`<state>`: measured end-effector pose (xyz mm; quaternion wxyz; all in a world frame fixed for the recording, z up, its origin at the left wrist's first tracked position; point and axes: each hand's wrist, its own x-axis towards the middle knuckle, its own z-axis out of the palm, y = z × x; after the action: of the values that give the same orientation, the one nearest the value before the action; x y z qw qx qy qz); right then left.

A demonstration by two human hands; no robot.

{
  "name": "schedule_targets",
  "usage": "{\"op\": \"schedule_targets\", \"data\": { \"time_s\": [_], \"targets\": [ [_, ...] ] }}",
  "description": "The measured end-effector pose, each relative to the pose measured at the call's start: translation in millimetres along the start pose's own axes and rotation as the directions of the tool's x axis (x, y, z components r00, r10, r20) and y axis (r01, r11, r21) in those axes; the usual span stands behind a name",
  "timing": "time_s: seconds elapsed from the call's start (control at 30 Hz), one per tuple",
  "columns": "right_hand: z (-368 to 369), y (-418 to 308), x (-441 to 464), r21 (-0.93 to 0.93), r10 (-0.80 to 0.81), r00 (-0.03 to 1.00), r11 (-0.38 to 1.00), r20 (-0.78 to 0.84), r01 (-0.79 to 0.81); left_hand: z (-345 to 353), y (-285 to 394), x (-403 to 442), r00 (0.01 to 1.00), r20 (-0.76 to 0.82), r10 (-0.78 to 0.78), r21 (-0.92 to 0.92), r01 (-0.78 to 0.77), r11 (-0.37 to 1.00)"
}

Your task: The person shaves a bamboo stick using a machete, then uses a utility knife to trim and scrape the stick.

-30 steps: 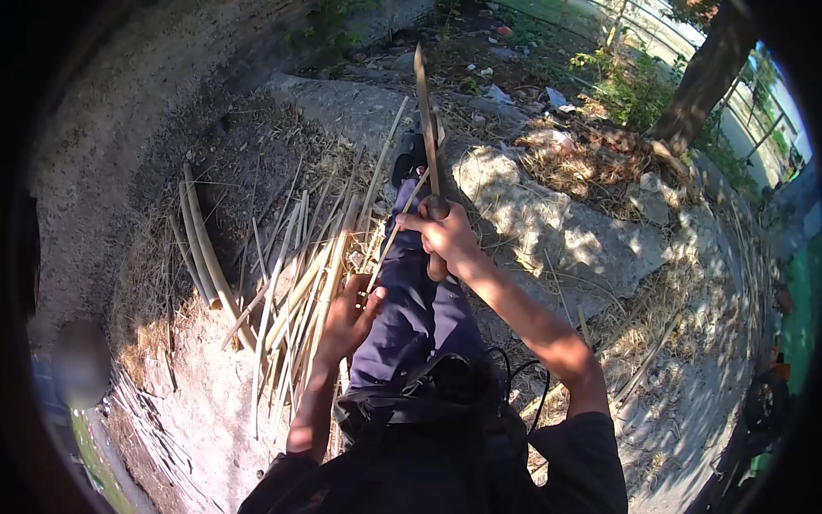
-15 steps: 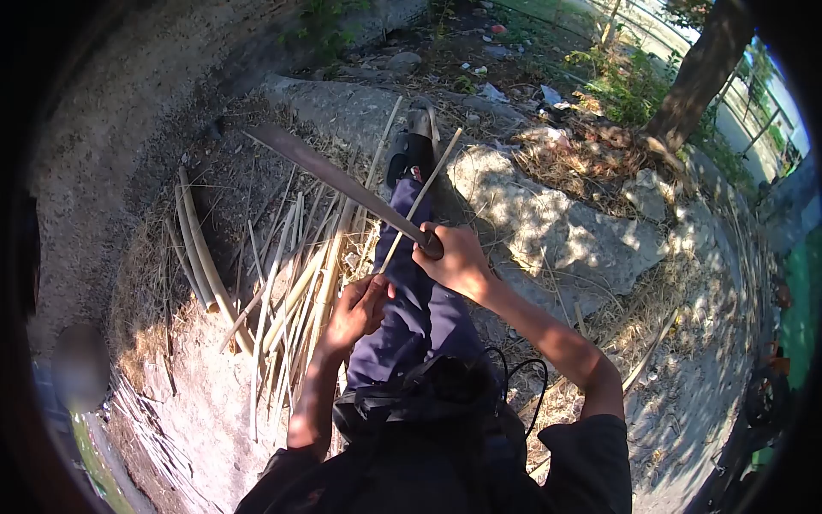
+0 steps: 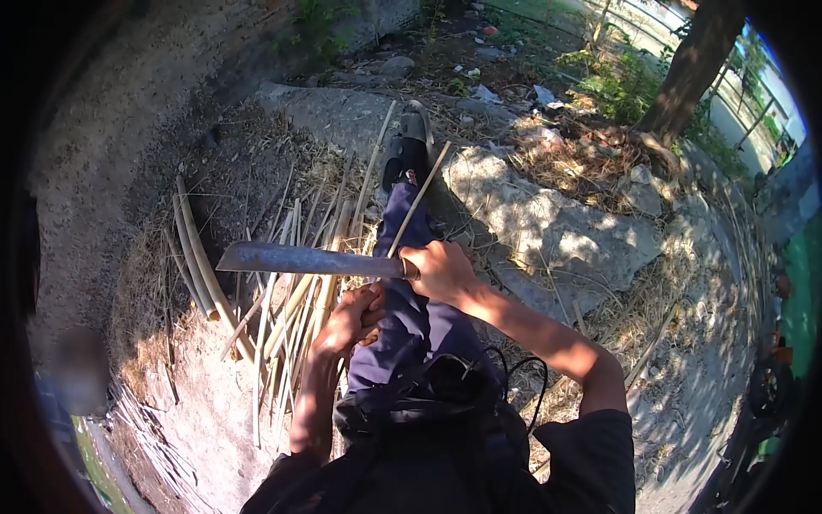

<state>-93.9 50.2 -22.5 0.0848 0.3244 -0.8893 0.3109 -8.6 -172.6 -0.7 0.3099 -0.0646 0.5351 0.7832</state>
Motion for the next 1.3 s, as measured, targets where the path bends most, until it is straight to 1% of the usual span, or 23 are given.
{"op": "schedule_targets", "data": {
  "time_s": [0.03, 0.1, 0.2, 0.27, 0.33, 0.4, 0.47, 0.53, 0.57, 0.67, 0.73, 0.77, 0.8, 0.9, 0.93, 1.0, 1.07, 1.1, 1.13, 1.2, 1.23, 1.27, 1.3],
  "targets": [
    [-2, 2, 2, 0.000, -0.002, 1.000, 1.000, -0.002, 0.002, -1, -1, -3, 1.000, 0.003, -0.024, 0.000, 0.024, 1.000],
    [-5, 5, 4, 0.040, 0.110, 0.993, 0.993, -0.035, -0.109, -9, -8, -10, 0.997, 0.035, -0.072, -0.040, 0.073, 0.997],
    [-3, 6, 6, -0.009, 0.101, 0.989, 0.995, -0.107, -0.103, -15, -21, -11, 0.995, 0.034, -0.094, -0.126, 0.098, 0.987],
    [-4, -2, 1, 0.092, 0.040, 0.999, 0.995, -0.036, -0.036, -15, -19, -8, 0.993, 0.064, -0.100, -0.166, 0.110, 0.980],
    [-1, -4, 1, 0.082, 0.028, 1.000, 0.996, 0.012, -0.028, -13, -17, -10, 0.990, 0.089, -0.112, -0.207, 0.129, 0.970],
    [-1, 8, 10, -0.028, 0.078, 0.997, 0.997, 0.012, -0.078, -10, -10, -15, 0.992, 0.038, -0.119, -0.185, 0.124, 0.975],
    [-3, 17, 15, -0.052, 0.048, 0.998, 0.997, -0.041, -0.050, -14, -11, -21, 0.993, 0.029, -0.115, -0.162, 0.118, 0.980],
    [-3, 15, 12, 0.034, 0.138, 0.990, 0.990, -0.019, -0.137, -19, -16, -23, 0.983, 0.086, -0.163, -0.220, 0.178, 0.959],
    [3, 10, 7, 0.132, 0.068, 0.992, 0.990, -0.102, -0.054, -20, -18, -22, 0.980, 0.115, -0.160, -0.221, 0.182, 0.958],
    [6, 9, 3, 0.008, -0.036, 0.998, 0.999, -0.048, 0.036, -20, -18, -19, 0.974, 0.158, -0.159, -0.267, 0.197, 0.943],
    [-5, 23, 11, -0.073, -0.034, 0.997, 0.997, -0.075, 0.029, -22, -18, -24, 0.979, 0.117, -0.169, -0.257, 0.194, 0.947],
    [-11, 28, 15, -0.090, 0.057, 0.996, 0.994, -0.069, -0.063, -24, -17, -27, 0.983, 0.071, -0.169, -0.245, 0.181, 0.952],
    [-12, 27, 18, -0.093, 0.048, 0.996, 0.994, -0.077, -0.055, -25, -19, -25, 0.985, 0.070, -0.159, -0.239, 0.171, 0.956],
    [-3, 16, 9, 0.010, 0.037, 0.995, 0.999, -0.096, -0.036, -29, -29, -18, 0.972, 0.187, -0.144, -0.323, 0.199, 0.925],
    [-2, 11, 5, 0.039, 0.019, 1.000, 0.999, -0.010, -0.019, -30, -29, -15, 0.971, 0.189, -0.144, -0.322, 0.200, 0.925],
    [-2, 9, 6, 0.020, -0.004, 1.000, 1.000, 0.025, 0.003, -33, -33, -13, 0.953, 0.248, -0.176, -0.348, 0.257, 0.902],
    [2, 27, 15, -0.078, -0.007, 1.000, 0.997, -0.028, 0.004, -34, -31, -20, 0.955, 0.226, -0.194, -0.337, 0.263, 0.904],
    [5, 39, 20, -0.155, 0.098, 0.995, 0.983, -0.026, -0.101, -34, -33, -24, 0.964, 0.148, -0.221, -0.340, 0.259, 0.904],
    [5, 42, 21, -0.159, 0.093, 0.995, 0.983, -0.033, -0.097, -34, -35, -27, 0.968, 0.070, -0.243, -0.344, 0.252, 0.905],
    [8, 42, 15, -0.101, 0.041, 0.988, 0.993, -0.146, -0.056, -41, -46, -28, 0.961, 0.166, -0.222, -0.410, 0.272, 0.871],
    [2, 28, 10, -0.054, 0.044, 0.996, 0.997, -0.081, -0.049, -41, -49, -24, 0.957, 0.183, -0.223, -0.435, 0.282, 0.855],
    [1, 15, 8, 0.035, 0.106, 0.994, 0.994, 0.031, -0.107, -41, -51, -22, 0.953, 0.202, -0.226, -0.462, 0.296, 0.836],
    [3, 16, 8, -0.027, 0.047, 0.995, 0.999, 0.093, -0.045, -38, -49, -20, 0.954, 0.182, -0.237, -0.446, 0.295, 0.845]
  ]
}}
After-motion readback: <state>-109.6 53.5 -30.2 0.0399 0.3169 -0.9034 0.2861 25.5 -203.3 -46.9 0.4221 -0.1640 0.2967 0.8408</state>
